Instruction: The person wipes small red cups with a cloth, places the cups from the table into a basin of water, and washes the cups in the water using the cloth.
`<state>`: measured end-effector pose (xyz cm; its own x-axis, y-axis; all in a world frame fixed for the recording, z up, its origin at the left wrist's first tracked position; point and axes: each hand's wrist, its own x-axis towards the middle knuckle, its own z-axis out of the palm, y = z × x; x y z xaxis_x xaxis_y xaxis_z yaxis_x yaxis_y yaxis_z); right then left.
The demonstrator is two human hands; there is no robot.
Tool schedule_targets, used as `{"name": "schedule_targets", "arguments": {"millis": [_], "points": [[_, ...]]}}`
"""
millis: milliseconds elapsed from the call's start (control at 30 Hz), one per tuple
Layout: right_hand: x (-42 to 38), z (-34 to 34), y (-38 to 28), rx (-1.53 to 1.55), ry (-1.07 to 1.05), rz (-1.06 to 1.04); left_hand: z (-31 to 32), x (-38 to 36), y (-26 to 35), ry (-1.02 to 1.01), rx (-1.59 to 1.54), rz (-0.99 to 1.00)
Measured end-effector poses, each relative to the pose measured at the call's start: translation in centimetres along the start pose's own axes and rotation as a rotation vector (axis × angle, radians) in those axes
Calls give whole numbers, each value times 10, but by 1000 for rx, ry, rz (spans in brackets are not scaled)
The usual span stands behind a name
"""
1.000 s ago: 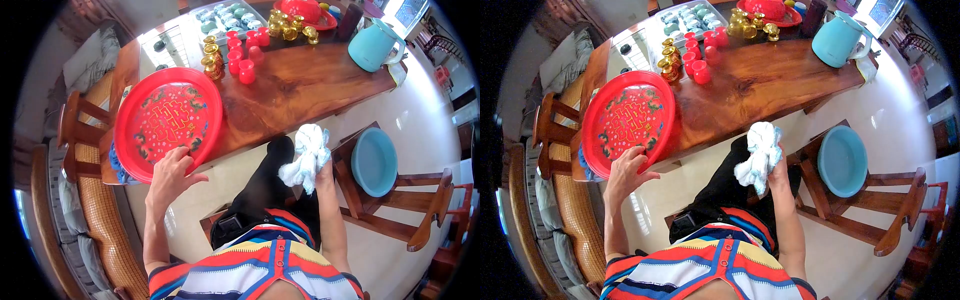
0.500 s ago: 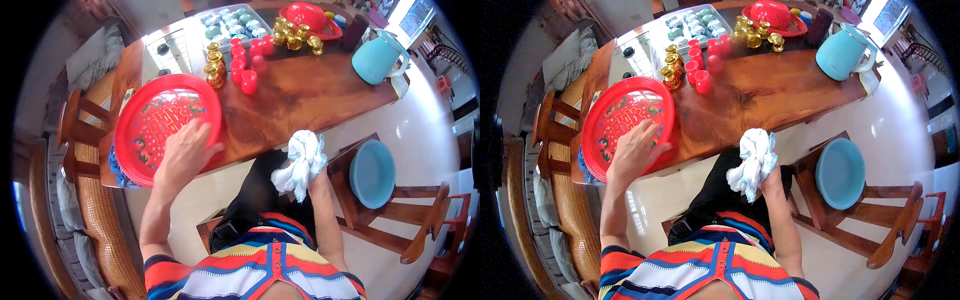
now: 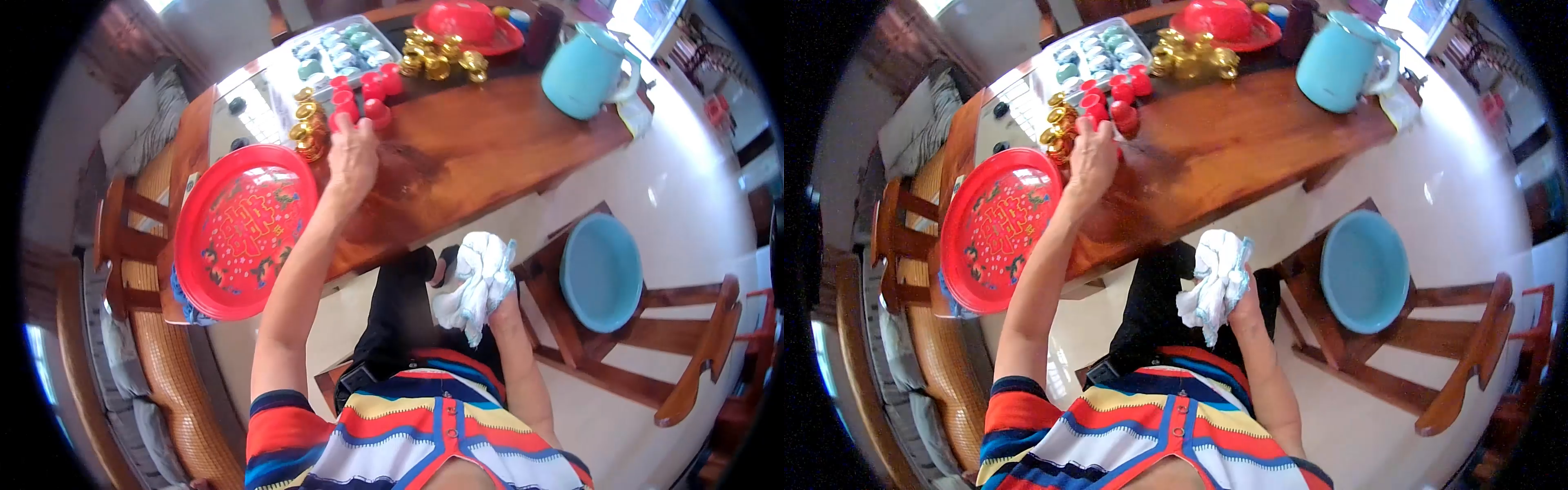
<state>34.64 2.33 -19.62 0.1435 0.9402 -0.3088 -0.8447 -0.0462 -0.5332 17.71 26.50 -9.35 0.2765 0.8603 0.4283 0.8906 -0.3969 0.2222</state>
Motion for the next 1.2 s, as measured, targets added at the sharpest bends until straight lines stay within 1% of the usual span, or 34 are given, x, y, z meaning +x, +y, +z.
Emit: {"name": "schedule_targets", "arguments": {"millis": [67, 100, 200, 233, 267, 333, 367, 400, 433, 467, 500, 533, 567, 600, 667, 700, 733, 800, 833, 900, 933, 1000, 1033, 1067, 1133, 1167, 1200], "points": [[3, -13, 3, -58, -16, -99, -7, 2, 1, -20, -85, -51], [-1, -6, -1, -42, -167, -125, -10, 0, -1, 30, -95, -16], [17, -28, 1, -41, -42, -119, -13, -10, 5, 148, -151, 94], [9, -17, -6, 19, -45, -79, -18, -15, 11, 133, -155, 80], [-1, -7, -15, 71, -51, -40, -23, -24, 17, 153, -218, 111], [-6, -2, -16, 117, -41, -30, -28, -36, 14, 210, -219, 283], [-16, 6, -21, 100, -42, -41, -30, -50, 19, 196, -226, 290], [-18, 14, -24, 81, -60, -58, -33, -63, 30, -5, -647, 62], [-11, 19, -24, 52, -22, -72, -36, -76, 41, -215, -1054, -183], [-10, 15, -20, 53, -22, -68, -38, -92, 53, -312, -1277, -347], [-8, 8, -15, -75, -66, -105, -36, -107, 62, -385, -1462, -406], [-10, 14, -15, -204, -110, -144, -32, -119, 70, -410, -1518, -456], [-15, 22, -12, -180, -40, -163, -27, -128, 73, -446, -1580, -477], [-25, 31, -19, -239, -54, -188, -30, -133, 82, -506, -1616, -515], [-35, 55, -22, -931, 51, -675, -30, -142, 94, -532, -1626, -524], [-39, 63, -25, -1117, 16, -829, -31, -146, 102, -474, -1553, -547], [-39, 65, -22, -1228, 46, -970, -33, -147, 109, -329, -1357, -380], [-45, 60, -26, -1378, 75, -1059, -46, -145, 113, -401, -1196, -273], [-48, 60, -28, -1376, 90, -1065, -46, -145, 114, -411, -1196, -262], [-60, 60, -33, -1269, 19, -985, -46, -149, 118, -455, -1317, -229], [-61, 58, -31, -1262, 41, -989, -45, -150, 119, -474, -1312, -216], [-64, 54, -28, -1148, 53, -843, -41, -157, 122, -280, -1049, -26], [-69, 57, -30, -785, 120, -527, -38, -160, 121, -340, -1011, -8], [-61, 39, -26, -782, 72, -526, -31, -162, 118, -310, -942, 133], [-64, 35, -37, -479, 19, -165, -30, -158, 114, -314, -771, 352], [-70, 36, -42, -357, 21, -149, -29, -158, 115, -329, -769, 362], [-77, 40, -49, -235, 25, -134, -27, -158, 117, -292, -730, 518]]}}
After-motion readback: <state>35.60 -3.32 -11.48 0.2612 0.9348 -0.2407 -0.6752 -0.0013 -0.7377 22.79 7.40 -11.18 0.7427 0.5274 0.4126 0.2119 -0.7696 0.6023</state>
